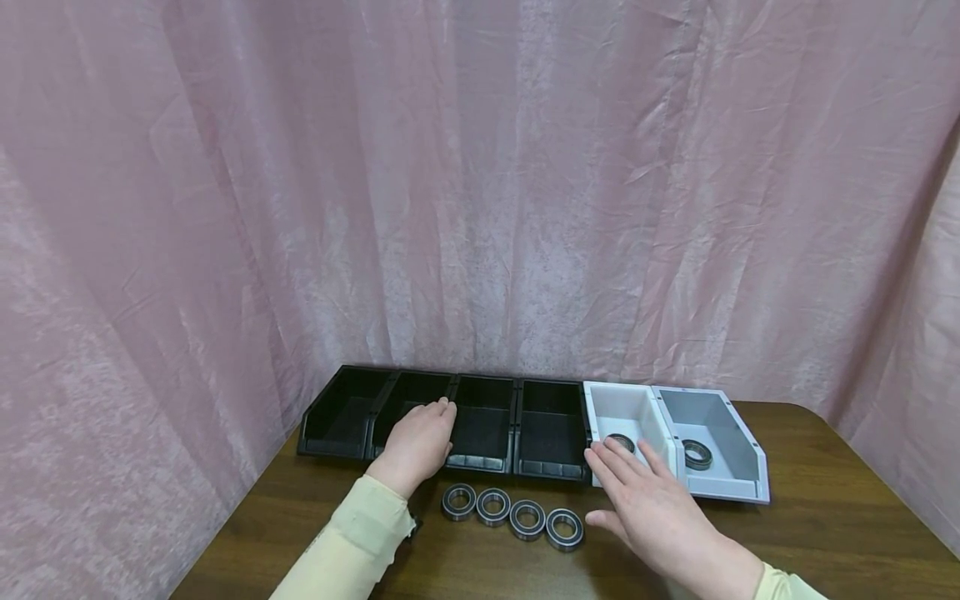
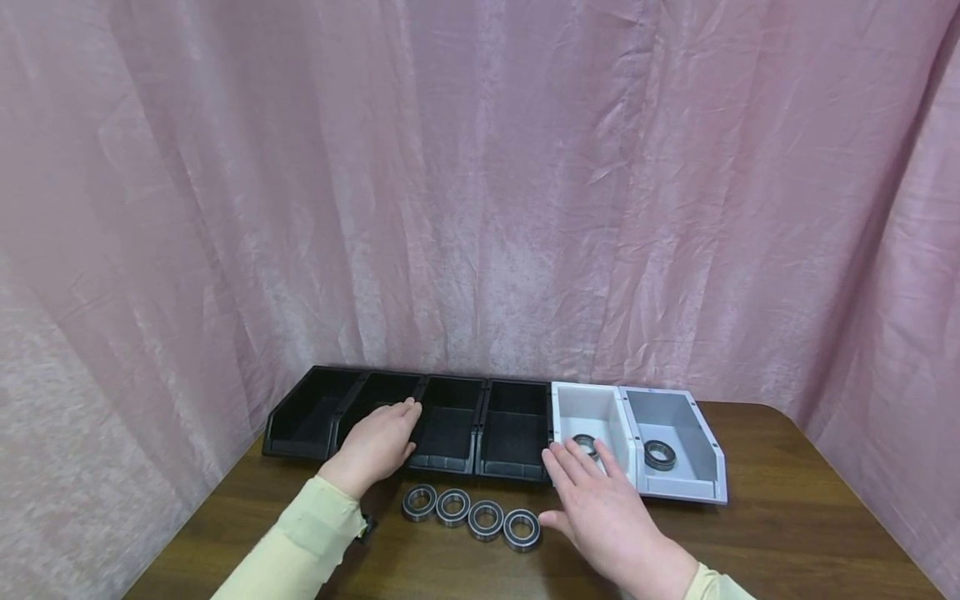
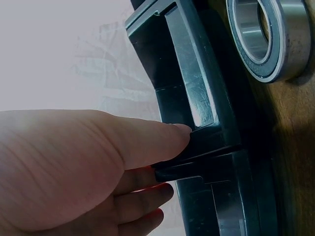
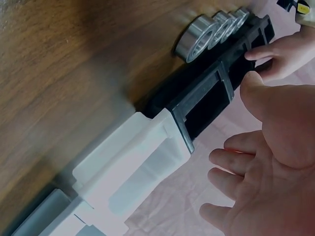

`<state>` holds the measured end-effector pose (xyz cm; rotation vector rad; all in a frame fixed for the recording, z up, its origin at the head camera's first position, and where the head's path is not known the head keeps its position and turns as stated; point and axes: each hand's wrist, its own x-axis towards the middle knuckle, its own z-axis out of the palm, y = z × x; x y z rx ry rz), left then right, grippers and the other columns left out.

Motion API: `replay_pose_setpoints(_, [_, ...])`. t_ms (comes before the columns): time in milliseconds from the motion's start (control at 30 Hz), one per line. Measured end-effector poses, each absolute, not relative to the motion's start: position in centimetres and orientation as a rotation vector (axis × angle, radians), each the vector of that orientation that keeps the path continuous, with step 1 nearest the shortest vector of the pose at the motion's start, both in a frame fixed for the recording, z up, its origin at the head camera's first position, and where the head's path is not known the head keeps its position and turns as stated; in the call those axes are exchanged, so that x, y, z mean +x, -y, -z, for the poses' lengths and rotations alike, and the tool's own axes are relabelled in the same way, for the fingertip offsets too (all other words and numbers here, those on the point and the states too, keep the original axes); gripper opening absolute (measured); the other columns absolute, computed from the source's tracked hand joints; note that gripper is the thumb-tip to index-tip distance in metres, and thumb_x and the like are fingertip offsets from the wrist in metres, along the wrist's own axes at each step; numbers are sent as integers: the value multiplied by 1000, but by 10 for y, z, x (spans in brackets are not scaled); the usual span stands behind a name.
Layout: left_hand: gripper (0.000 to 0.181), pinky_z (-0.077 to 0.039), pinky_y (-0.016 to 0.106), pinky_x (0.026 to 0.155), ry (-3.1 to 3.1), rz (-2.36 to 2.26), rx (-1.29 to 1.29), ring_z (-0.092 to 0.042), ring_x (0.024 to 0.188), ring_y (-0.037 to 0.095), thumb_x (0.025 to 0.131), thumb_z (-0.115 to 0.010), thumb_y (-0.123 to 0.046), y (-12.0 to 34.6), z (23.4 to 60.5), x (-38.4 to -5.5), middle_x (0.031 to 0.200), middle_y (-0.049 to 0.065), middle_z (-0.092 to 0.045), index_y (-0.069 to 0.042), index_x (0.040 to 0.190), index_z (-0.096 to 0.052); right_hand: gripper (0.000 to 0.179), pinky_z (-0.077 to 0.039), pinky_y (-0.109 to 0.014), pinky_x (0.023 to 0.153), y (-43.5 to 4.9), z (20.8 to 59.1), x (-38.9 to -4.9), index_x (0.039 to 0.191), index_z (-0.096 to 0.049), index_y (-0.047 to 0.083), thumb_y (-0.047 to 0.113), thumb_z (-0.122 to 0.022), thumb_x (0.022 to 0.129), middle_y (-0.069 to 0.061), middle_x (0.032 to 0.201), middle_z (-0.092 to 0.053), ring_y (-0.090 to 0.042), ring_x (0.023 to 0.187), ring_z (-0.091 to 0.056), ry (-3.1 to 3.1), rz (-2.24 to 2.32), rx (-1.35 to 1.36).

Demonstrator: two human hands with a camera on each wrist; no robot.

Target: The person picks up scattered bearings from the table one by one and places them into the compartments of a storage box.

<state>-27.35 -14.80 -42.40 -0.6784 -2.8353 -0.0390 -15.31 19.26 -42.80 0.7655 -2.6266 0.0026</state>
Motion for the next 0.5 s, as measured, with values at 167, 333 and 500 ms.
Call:
replay_pose_setpoints(167, [59,-48,49,121,2842,40,-675,-63,141,37,96,-88,-15,148,425,-273,153,24,-63,6,147,-64,76,-38,-65,124,-190,429,-152,153,-62,-1,46,-83,97,-18,157,-61,-36,150,-54,2651,10,784])
replay_pose_setpoints(333, [59,-48,49,121,2844,37,-676,-63,141,37,96,-88,-14,148,425,-273,153,24,-64,6,147,-64,75,-38,-66,124,-188,433,-152,153,-61,-1,47,-80,99,-19,157,-61,-37,150,-54,2696,15,803])
replay_pose_setpoints(500, [59,-49,49,120,2835,35,-683,-63,140,36,96,-88,-14,147,424,-272,152,24,-64,6,146,-65,74,-39,-66,123,-186,435,-151,153,-62,-1,47,-80,100,-19,157,-62,-38,150,-54,2709,10,819])
